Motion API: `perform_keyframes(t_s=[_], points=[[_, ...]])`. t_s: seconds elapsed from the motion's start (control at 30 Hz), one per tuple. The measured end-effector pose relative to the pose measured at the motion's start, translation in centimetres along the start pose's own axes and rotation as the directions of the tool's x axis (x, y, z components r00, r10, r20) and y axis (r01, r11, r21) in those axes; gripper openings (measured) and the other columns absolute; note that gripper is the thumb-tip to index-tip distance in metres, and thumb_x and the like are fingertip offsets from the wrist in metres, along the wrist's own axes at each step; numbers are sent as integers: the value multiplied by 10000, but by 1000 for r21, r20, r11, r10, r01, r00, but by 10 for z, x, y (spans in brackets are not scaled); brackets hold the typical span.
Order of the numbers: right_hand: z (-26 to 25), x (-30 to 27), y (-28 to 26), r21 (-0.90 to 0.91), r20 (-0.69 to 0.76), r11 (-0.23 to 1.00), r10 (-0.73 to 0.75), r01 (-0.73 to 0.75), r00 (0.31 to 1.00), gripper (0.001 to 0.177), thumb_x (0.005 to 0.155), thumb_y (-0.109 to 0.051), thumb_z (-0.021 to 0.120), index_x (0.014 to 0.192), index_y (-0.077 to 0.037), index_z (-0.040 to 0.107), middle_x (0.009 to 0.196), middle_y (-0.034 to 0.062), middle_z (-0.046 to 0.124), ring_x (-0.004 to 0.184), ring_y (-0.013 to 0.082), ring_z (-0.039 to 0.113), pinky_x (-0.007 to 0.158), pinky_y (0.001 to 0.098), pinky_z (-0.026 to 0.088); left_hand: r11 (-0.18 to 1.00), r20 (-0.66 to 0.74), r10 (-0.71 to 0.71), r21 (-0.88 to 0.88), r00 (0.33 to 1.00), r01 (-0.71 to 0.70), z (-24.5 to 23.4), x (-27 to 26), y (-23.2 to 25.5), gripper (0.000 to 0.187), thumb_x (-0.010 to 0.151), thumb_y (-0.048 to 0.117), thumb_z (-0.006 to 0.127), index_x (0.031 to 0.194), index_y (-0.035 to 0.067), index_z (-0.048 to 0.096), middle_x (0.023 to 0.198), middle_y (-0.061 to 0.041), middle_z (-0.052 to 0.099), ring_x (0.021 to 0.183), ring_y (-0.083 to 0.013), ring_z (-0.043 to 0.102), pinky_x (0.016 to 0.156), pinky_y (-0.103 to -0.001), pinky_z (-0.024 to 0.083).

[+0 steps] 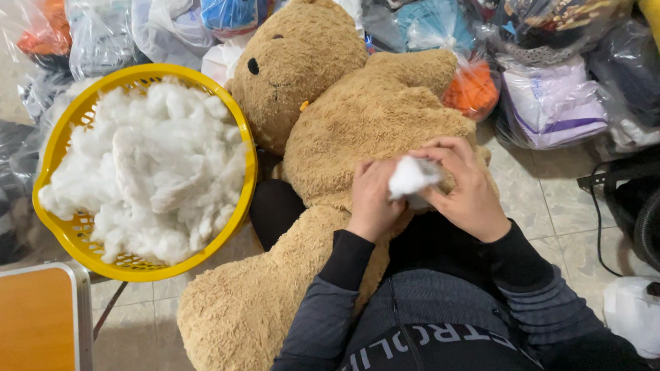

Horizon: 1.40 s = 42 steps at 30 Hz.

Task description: The person sits on the floor and repeatedly takes handfuls of white stuffing from a yellow basket, then inserts the stuffing into the torso of a large brown teddy bear. The person compresses and adjusts the stuffing inside the bear throughout the clip.

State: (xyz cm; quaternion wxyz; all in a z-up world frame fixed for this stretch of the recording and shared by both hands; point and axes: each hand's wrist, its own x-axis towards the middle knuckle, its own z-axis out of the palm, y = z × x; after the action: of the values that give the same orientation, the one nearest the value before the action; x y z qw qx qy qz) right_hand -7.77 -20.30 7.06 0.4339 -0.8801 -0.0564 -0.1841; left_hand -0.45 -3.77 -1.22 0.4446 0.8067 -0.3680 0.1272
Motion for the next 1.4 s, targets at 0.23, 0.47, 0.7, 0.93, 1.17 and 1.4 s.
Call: perform_keyframes(t_s=[0.23,0.47,0.7,0.93,1.17,1.4], points=[[5,9,15,-91,102,996,0,10,995,932,705,-378,869,1502,-92,478,1463,142,522,1414,350,435,1226,575,218,999,-130,-14,-36,991,9,-8,2,-4,258,804,14,732,1049,93,735,1199,-75,724,1167,-272,676,1193,-472,382],[40,7,68,-595,314,796,104,110,944,827,638,-373,855,1396,-231,556,1597,92,411,1533,373,230,1144,738,-69,759,-135,-427,-591,894,273,-23,-1,-4,466,860,29,674,1288,32,490,1289,-96,664,1219,-246,638,1106,-373,472],[68,6,122,-626,206,763,-34,159,978,372,913,-187,666,1280,-245,692,1528,30,538,1561,261,329,1269,704,-35,976,-460,-203,-171,864,138,-53,0,-36,373,912,12,686,1275,-22,604,1226,-140,686,1160,-289,673,1062,-377,518],[59,25,133,-504,273,806,-192,311,942,231,852,-103,600,1058,-86,702,1418,146,602,1431,316,517,1287,598,152,931,-292,-224,219,930,293,-37,-9,-50,496,809,48,751,1291,21,639,1271,-171,649,1258,-340,547,1096,-449,349],[72,16,162,-140,422,977,207,-162,883,269,953,-176,539,1112,-47,714,1050,194,737,989,374,704,876,465,544,905,-80,-383,167,920,391,-26,-10,-47,369,875,94,751,1239,110,694,1270,-121,663,1232,-291,583,1109,-479,367],[111,1,214,440,746,179,472,-880,469,281,996,-185,533,1080,-22,745,1007,90,759,829,191,705,744,372,565,943,-160,-289,123,944,309,-27,-18,-66,447,818,102,749,1258,88,671,1276,-125,668,1276,-340,560,1159,-496,330]])
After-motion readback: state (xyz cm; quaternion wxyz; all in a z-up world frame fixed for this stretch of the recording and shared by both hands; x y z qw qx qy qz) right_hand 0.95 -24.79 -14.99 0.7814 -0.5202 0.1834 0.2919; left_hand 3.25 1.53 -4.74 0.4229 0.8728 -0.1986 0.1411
